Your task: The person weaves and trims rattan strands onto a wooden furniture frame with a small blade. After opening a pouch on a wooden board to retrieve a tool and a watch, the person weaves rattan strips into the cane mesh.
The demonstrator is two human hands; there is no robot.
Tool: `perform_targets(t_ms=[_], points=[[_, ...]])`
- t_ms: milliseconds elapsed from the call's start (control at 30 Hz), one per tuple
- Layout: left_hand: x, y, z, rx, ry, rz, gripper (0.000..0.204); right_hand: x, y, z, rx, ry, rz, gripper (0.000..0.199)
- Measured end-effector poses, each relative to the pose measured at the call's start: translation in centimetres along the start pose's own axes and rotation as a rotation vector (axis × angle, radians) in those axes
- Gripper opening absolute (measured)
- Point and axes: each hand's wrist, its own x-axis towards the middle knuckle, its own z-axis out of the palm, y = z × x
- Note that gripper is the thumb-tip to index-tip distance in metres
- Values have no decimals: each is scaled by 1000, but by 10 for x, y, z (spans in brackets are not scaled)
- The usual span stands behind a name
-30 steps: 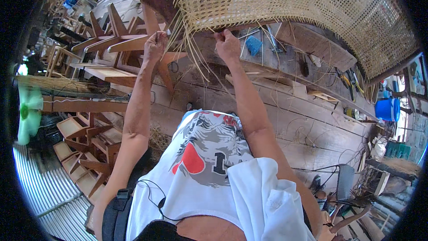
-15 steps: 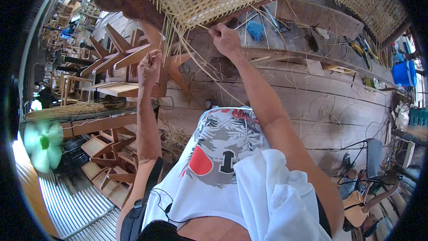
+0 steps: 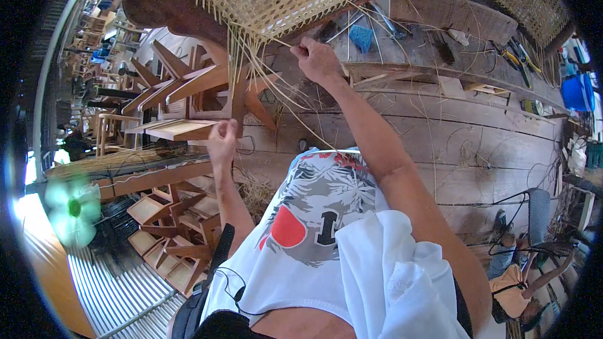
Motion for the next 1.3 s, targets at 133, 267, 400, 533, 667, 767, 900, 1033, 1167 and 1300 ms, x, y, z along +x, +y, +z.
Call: perform_targets(t_ms=[133,267,400,533,667,767,900,1033,1167,1300], points=[[-44,-21,28,166,-183,-104,59,-1,0,0,18,13,-3,32],[-70,-29,49,202,-299,-143,66,5,4,-1,0,11,-20,32],[-73,-16,56,281,-321,-146,59,9,6,1,-9,22,-60,31],[-65,27,43,-13,-291,-4,40,3,3,0,-1,-12,-19,32],[-39,98,22,-137,-275,343,21,-7,-2,-5,47,-48,14,33],[-13,152,22,-64,-202,719,16,-11,-4,-10,122,-39,32,31],[21,201,40,30,-237,1027,23,-17,-5,-19,158,20,-31,32],[53,217,60,133,-182,1115,27,-20,-7,-28,187,-2,-3,29],[64,217,66,338,-216,1061,24,-22,-11,-34,205,-10,-25,14],[65,215,67,496,-303,1013,33,-24,-14,-39,152,2,-62,21]])
